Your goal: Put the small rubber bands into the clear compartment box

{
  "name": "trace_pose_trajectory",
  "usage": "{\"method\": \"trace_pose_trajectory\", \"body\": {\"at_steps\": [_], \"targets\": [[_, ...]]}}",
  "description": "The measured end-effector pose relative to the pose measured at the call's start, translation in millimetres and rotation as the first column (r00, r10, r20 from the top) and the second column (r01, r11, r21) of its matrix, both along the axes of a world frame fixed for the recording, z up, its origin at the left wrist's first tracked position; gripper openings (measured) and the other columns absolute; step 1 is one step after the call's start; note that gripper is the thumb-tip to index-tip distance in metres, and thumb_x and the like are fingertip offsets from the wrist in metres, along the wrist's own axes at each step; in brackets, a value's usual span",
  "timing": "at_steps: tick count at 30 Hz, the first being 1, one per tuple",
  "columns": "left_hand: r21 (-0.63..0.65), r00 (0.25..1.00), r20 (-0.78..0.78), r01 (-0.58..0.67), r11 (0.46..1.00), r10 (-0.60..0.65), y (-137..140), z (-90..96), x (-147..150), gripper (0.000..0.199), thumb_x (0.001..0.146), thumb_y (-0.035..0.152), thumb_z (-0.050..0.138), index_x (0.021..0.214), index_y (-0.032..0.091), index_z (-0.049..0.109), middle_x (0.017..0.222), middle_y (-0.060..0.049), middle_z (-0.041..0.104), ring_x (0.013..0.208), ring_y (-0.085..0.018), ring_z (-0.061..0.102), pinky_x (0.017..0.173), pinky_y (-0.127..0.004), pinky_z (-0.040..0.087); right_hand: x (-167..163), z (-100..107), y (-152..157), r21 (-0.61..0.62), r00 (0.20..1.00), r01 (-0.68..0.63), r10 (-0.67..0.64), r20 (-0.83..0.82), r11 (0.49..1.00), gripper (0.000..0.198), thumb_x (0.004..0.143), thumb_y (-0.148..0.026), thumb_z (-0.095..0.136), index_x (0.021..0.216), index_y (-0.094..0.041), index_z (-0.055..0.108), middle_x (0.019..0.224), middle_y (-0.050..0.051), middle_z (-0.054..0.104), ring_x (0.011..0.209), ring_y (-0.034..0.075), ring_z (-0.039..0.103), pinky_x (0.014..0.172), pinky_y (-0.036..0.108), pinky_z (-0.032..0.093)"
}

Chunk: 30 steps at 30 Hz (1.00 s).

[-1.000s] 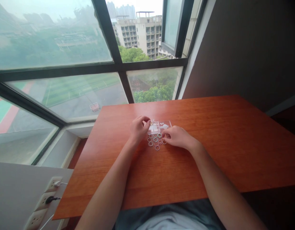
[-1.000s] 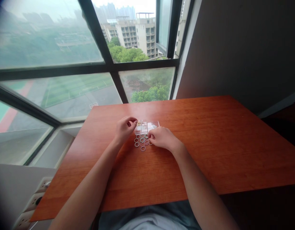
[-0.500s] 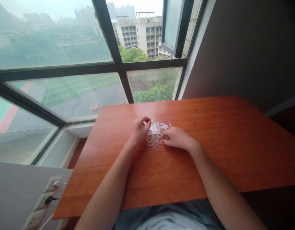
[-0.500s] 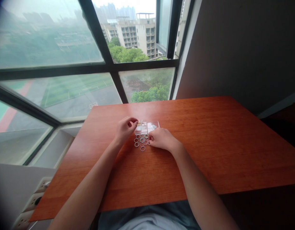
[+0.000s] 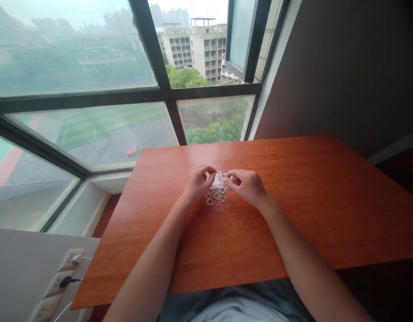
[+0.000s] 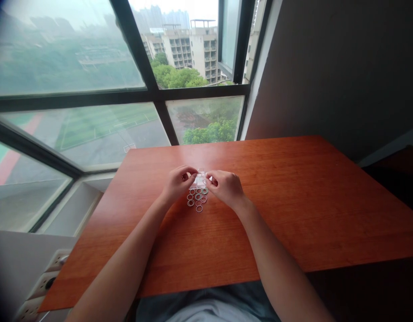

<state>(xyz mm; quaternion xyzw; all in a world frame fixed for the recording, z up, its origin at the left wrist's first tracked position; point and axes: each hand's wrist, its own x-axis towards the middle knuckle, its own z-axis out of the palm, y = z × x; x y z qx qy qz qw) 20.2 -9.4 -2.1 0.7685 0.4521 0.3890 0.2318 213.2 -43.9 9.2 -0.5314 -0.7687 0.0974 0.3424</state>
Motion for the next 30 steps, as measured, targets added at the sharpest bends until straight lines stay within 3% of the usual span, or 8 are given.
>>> {"method": "trace_pose_trajectory", "body": {"at_steps": [6, 14, 18, 30], "targets": [[-0.079, 0.981, 0.036, 0.194, 0.978, -0.191, -9, 9.9, 7, 0.018, 0.085, 0.03, 0.057, 0.085, 0.016, 0.068, 0.072, -0.002, 0.063, 0.057, -0.008, 0.047, 0.053, -0.02, 0.039, 0, 0, 0, 0.012, 1.0, 0.029, -0.029, 0.006, 1.0, 0.014, 0.081, -0.027, 0.058, 0.085, -0.021, 0.07, 0.064, 0.0, 0.064, 0.06, 0.013, 0.056, 0.06, 0.021, 0.036], [-0.11, 0.977, 0.067, 0.208, 0.972, -0.201, -11, 10.3, 11, 0.015, 0.083, 0.028, 0.06, 0.082, 0.016, 0.067, 0.066, 0.0, 0.062, 0.055, -0.008, 0.048, 0.054, -0.019, 0.04, 0, -1, 0, 0.025, 1.0, 0.02, -0.02, 0.009, 1.0, 0.012, 0.081, -0.026, 0.059, 0.085, -0.021, 0.069, 0.064, -0.001, 0.064, 0.06, 0.012, 0.056, 0.061, 0.022, 0.036], [-0.082, 0.985, 0.047, 0.167, 0.982, -0.164, -9, 7.2, 12, 0.012, 0.082, 0.025, 0.059, 0.079, 0.016, 0.066, 0.067, 0.0, 0.062, 0.056, -0.008, 0.048, 0.054, -0.019, 0.041, 0, -2, 0, 0.024, 1.0, 0.016, -0.016, 0.009, 1.0, 0.012, 0.081, -0.026, 0.059, 0.085, -0.021, 0.069, 0.066, -0.001, 0.065, 0.062, 0.012, 0.058, 0.062, 0.022, 0.037], [0.049, 0.99, -0.079, -0.111, 0.993, 0.115, 2, 0.9, -5, 0.011, 0.08, 0.027, 0.06, 0.075, 0.018, 0.065, 0.071, 0.0, 0.064, 0.056, -0.009, 0.048, 0.055, -0.021, 0.038, -2, -2, 0, -0.054, 0.997, -0.019, 0.023, 0.074, 0.998, 0.012, 0.082, -0.025, 0.058, 0.087, -0.023, 0.068, 0.068, -0.002, 0.065, 0.063, 0.012, 0.057, 0.061, 0.022, 0.034]]}}
